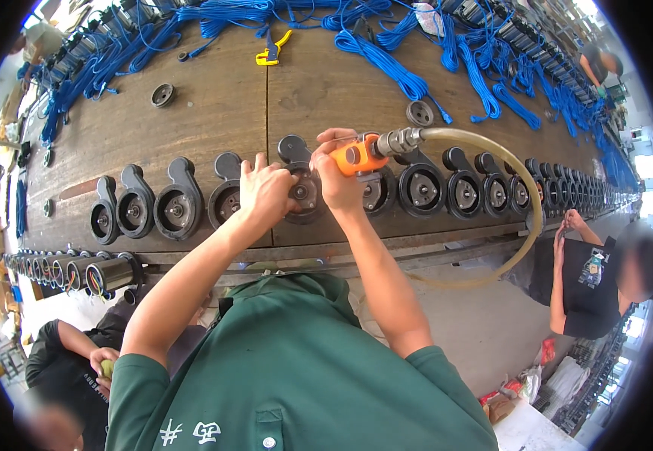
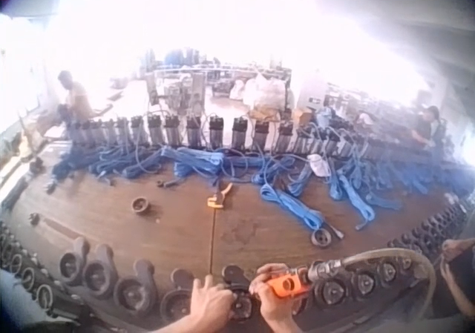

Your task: The person assembles pump components on a factory line using a pneumatic screwdriver. They place metal plates onto pump housings, wipe parts with a cloth, and secure bolts into the assembly.

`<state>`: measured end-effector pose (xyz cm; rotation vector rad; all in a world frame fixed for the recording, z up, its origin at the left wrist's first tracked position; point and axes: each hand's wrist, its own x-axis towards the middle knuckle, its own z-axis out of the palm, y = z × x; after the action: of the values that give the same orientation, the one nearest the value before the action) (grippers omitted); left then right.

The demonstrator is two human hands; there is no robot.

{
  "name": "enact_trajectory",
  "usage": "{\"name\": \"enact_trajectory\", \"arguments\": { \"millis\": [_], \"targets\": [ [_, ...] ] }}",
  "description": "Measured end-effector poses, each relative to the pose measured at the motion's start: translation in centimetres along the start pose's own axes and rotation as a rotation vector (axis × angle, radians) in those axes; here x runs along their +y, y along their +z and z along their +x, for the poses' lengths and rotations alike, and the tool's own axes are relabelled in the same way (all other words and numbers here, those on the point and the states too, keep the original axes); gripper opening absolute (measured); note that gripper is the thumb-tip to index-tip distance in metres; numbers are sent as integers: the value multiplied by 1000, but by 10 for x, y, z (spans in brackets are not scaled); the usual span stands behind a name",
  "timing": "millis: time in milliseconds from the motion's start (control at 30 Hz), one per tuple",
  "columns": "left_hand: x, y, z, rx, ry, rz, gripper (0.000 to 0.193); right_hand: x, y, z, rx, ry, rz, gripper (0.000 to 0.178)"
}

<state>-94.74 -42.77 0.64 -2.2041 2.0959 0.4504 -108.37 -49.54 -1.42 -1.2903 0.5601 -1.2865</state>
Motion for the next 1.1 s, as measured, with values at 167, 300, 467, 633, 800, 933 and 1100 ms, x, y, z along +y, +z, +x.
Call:
{"name": "enact_trajectory", "arguments": {
  "millis": [167,300,467,633,800,933,1100],
  "targets": [
    [-1,3,0,24,2,-41,42,7,6,8,8,6,29,22],
    [-3,3,0,36,15,-64,41,8,8,9,14,40,30,21],
    [-5,2,2,-13,42,-115,36,5,10,8,37,59,6,20],
    [-7,3,3,-2,57,-105,34,8,12,9,12,79,18,19],
    [-6,2,3,18,57,-89,32,15,18,16,10,102,77,18],
    [-7,2,1,38,41,-83,32,4,25,17,-48,72,-147,15],
    [-8,7,0,95,39,-88,33,-11,17,2,-101,60,-105,21]
  ]
}}
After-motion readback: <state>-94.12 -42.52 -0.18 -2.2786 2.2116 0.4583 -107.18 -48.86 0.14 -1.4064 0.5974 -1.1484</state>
